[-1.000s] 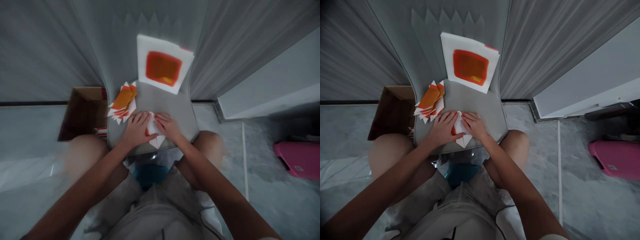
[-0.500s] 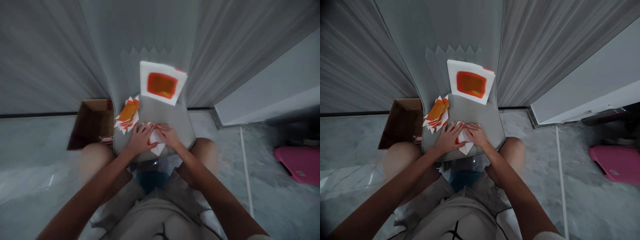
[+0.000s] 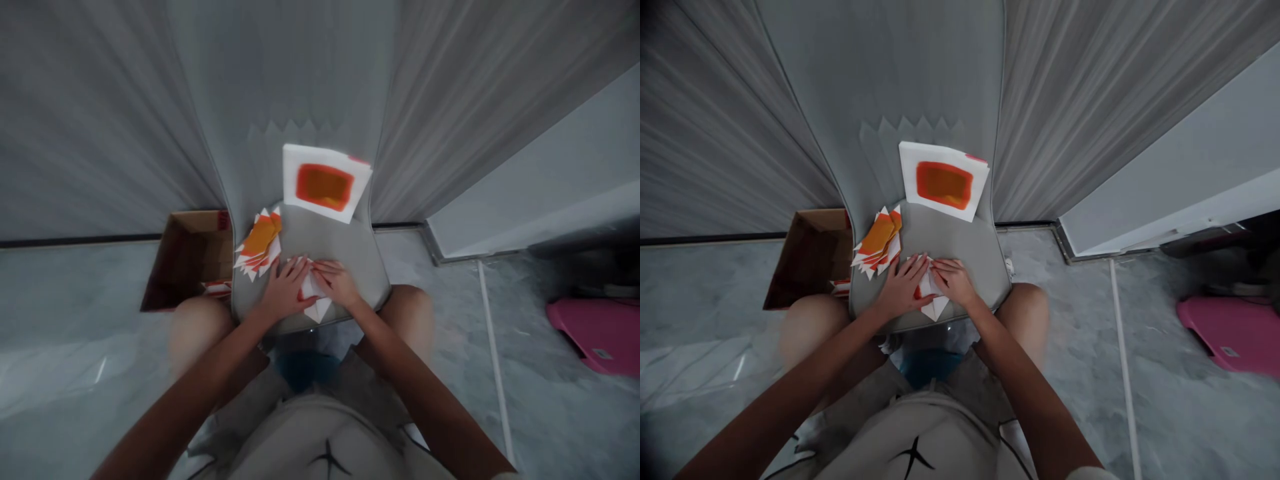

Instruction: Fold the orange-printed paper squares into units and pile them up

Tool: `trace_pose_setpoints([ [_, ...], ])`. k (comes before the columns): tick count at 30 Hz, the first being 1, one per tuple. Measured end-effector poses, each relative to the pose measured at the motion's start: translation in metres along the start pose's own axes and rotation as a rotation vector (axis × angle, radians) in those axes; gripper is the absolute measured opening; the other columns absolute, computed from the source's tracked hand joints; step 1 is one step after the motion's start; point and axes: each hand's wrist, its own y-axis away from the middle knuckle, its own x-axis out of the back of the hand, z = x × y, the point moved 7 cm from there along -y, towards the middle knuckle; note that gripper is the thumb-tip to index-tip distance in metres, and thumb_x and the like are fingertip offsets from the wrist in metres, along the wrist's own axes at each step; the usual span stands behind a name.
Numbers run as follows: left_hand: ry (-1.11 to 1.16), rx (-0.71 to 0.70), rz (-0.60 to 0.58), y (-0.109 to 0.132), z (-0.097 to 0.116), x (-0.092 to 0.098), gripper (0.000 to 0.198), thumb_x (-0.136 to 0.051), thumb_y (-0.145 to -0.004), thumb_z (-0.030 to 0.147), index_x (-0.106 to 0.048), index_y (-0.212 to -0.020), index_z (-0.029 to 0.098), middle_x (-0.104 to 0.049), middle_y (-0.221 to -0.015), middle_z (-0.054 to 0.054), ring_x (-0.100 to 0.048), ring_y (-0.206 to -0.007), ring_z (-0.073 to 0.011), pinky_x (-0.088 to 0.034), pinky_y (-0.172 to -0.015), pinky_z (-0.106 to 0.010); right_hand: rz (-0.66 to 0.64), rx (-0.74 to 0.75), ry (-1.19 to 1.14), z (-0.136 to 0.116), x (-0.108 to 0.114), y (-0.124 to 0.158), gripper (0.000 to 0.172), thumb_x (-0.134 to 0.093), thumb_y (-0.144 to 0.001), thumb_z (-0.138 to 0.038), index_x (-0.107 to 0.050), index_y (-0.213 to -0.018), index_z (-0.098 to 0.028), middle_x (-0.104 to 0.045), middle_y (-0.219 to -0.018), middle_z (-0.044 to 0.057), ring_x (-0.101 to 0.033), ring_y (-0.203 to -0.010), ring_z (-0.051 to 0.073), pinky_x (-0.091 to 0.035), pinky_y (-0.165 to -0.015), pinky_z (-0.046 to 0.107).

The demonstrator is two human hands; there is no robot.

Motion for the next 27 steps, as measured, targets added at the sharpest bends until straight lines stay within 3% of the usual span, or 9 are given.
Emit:
trace_pose_setpoints([
  [7,-0.026,0.013,-0.009,0.0004,-0.0012,0.0001,0.092,-0.045,-0.096,0.077,-0.032,-0.167,0.02,-0.032,-0.173,-0.012,-0.03,-0.16,-0.036,-0.008,-0.131,-0.061,0.03,-0.013,0.006,0.0024,-0.0021,0.0014,0.029,-0.054,-0.104,-0.022,-0.083,-0.109,-0.022,-0.079,-0.125,0.008,-0.071,-0.124,0.025,-0.054,-0.109,0.047],
  [18,-0.027,-0.061,0.018,-0.0035,-0.0016,0.0037,0.097,-0.05,-0.094,0.077,-0.029,-0.168,0.019,-0.032,-0.173,-0.013,-0.026,-0.162,-0.0364,-0.009,-0.132,-0.062,0.043,-0.011,0.007,0.0011,-0.0015,0.0019,0.031,-0.053,-0.105,-0.024,-0.081,-0.117,-0.024,-0.079,-0.127,0.008,-0.071,-0.125,0.025,-0.054,-0.11,0.048],
  [27,-0.019,-0.036,-0.033,-0.006,-0.0053,-0.0005,0.1,-0.052,-0.091,0.079,-0.03,-0.168,0.019,-0.032,-0.174,-0.013,-0.028,-0.161,-0.0362,-0.009,-0.132,-0.061,0.035,-0.009,0.023,0.0024,-0.0045,0.0029,0.03,-0.053,-0.104,-0.023,-0.082,-0.115,-0.024,-0.078,-0.128,0.008,-0.071,-0.124,0.026,-0.054,-0.11,0.05],
])
